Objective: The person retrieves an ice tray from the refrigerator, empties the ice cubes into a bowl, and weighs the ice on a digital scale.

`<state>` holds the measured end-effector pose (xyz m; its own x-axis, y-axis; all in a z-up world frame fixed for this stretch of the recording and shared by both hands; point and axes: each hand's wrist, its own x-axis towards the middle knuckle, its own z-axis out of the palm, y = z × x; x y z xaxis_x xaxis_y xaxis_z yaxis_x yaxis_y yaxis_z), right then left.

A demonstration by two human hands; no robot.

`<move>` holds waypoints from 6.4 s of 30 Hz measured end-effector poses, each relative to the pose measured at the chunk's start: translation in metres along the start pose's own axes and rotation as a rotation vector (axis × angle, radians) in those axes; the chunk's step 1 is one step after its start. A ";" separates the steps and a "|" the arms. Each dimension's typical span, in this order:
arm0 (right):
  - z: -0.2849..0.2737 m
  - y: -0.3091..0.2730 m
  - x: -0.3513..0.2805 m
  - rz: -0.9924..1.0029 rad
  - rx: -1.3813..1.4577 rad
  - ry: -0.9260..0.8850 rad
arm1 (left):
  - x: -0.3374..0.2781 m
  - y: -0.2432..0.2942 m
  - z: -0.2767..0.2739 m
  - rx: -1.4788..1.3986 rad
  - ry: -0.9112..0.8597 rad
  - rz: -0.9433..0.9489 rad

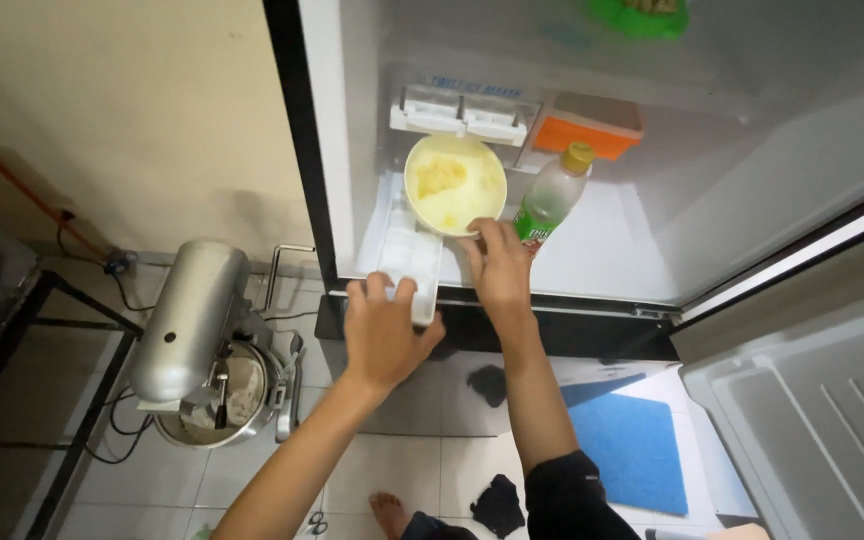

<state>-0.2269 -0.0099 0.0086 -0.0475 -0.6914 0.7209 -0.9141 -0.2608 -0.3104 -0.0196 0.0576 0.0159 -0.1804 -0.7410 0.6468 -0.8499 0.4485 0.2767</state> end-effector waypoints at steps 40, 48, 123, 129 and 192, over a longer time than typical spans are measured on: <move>-0.036 0.185 0.014 0.605 0.223 0.393 | -0.289 -0.028 -0.185 -0.065 0.059 -0.396; -0.152 0.280 -0.396 0.923 2.034 0.697 | -0.300 -0.053 -0.197 -0.018 0.195 -0.135; 0.490 -0.260 -0.842 -0.041 0.754 -1.681 | -0.951 -0.281 0.195 -0.245 0.734 -2.132; 0.583 -0.219 -0.947 -0.227 0.795 -1.508 | -1.019 -0.331 0.239 -0.297 0.783 -2.120; 0.588 -0.317 -0.893 -0.313 0.782 -1.365 | -1.037 -0.413 0.246 -0.072 0.820 -2.074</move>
<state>0.3422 0.2945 -0.9012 0.8629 -0.4911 -0.1194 -0.3773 -0.4687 -0.7988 0.3967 0.5178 -0.9445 0.8700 0.2367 -0.4325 0.4931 -0.4187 0.7626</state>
